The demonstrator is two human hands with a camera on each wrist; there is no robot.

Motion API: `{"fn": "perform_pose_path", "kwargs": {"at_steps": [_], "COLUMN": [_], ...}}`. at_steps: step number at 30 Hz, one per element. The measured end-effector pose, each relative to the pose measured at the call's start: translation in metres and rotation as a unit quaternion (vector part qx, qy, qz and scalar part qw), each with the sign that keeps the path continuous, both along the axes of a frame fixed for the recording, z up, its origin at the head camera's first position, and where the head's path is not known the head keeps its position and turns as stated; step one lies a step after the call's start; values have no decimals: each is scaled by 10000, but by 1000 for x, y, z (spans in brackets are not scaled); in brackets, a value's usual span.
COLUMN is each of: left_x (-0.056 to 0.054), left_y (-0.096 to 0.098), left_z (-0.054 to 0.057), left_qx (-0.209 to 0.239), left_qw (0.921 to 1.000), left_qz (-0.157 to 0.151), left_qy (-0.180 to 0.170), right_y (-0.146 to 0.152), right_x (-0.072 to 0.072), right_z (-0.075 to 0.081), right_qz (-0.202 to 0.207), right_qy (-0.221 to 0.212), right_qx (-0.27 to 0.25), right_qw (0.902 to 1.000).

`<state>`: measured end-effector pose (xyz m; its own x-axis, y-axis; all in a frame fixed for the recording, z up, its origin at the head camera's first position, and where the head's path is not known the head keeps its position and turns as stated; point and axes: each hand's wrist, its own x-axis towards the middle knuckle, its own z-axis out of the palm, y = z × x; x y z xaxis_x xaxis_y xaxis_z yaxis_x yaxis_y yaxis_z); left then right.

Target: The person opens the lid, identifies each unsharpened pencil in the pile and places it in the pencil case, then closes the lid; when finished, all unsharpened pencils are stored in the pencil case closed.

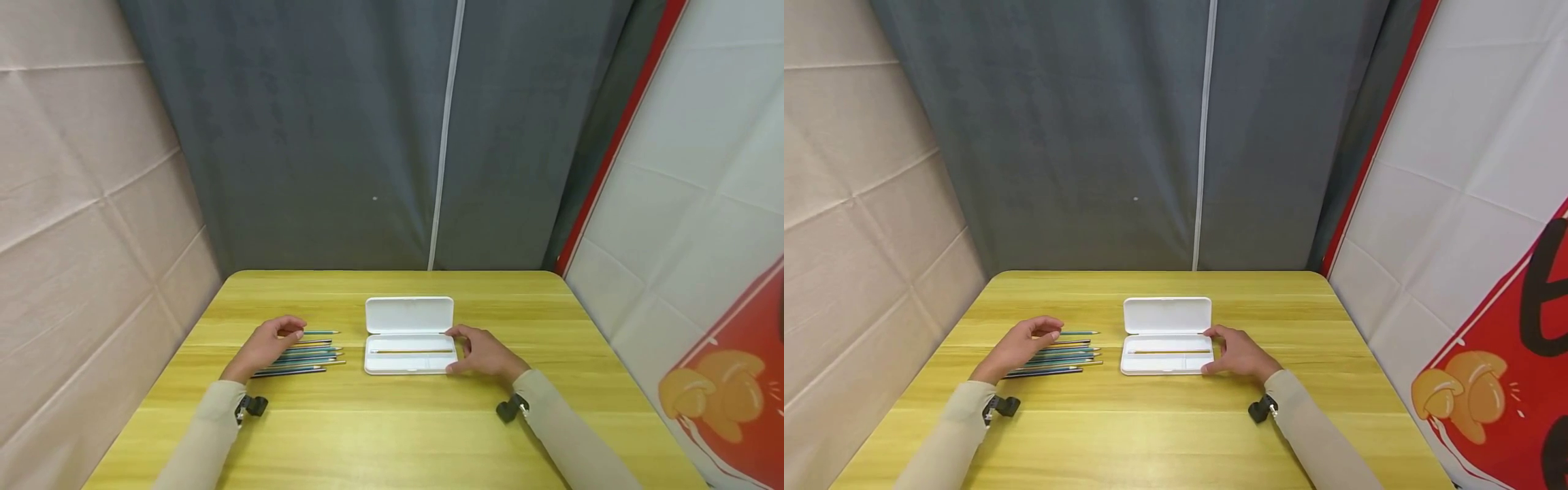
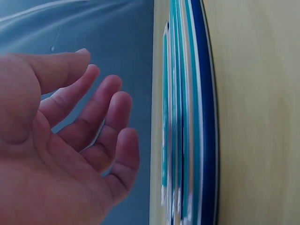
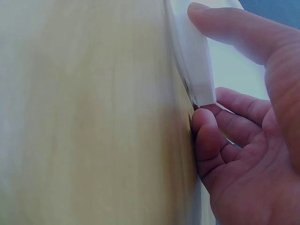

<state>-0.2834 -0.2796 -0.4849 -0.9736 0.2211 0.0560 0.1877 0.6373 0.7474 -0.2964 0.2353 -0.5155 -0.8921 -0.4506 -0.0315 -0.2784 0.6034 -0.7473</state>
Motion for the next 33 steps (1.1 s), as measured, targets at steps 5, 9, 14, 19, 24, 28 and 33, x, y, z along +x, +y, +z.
{"fn": "perform_pose_path", "kwargs": {"at_steps": [5, 9, 14, 19, 24, 28, 33], "left_x": [-1, 1, 1, -2, -2, -2, -3], "left_y": [-19, -33, -47, -57, -63, -65, -68], "left_z": [-2, -5, -7, -11, -13, -14, -16], "left_qx": [-271, -355, -318, -415, -601, -696, -817], "left_qw": [9995, 9992, 9992, 9986, 9969, 9964, 9959], "left_qz": [130, 187, 232, 314, 501, 481, 386], "left_qy": [59, 23, -23, -28, -24, -109, -81], "right_y": [0, 0, -1, 0, -1, -1, 0], "right_x": [1, 2, 2, 2, 2, 1, 1], "right_z": [0, 0, 1, 0, 1, 1, -1], "right_qz": [24, 10, -22, -16, -31, -43, -52], "right_qy": [38, 20, -45, -21, -13, -11, -34], "right_qx": [-43, -21, -34, -45, 1, 34, 26], "right_qw": [10000, 10000, 10000, 10000, 10000, 10000, 10000]}}
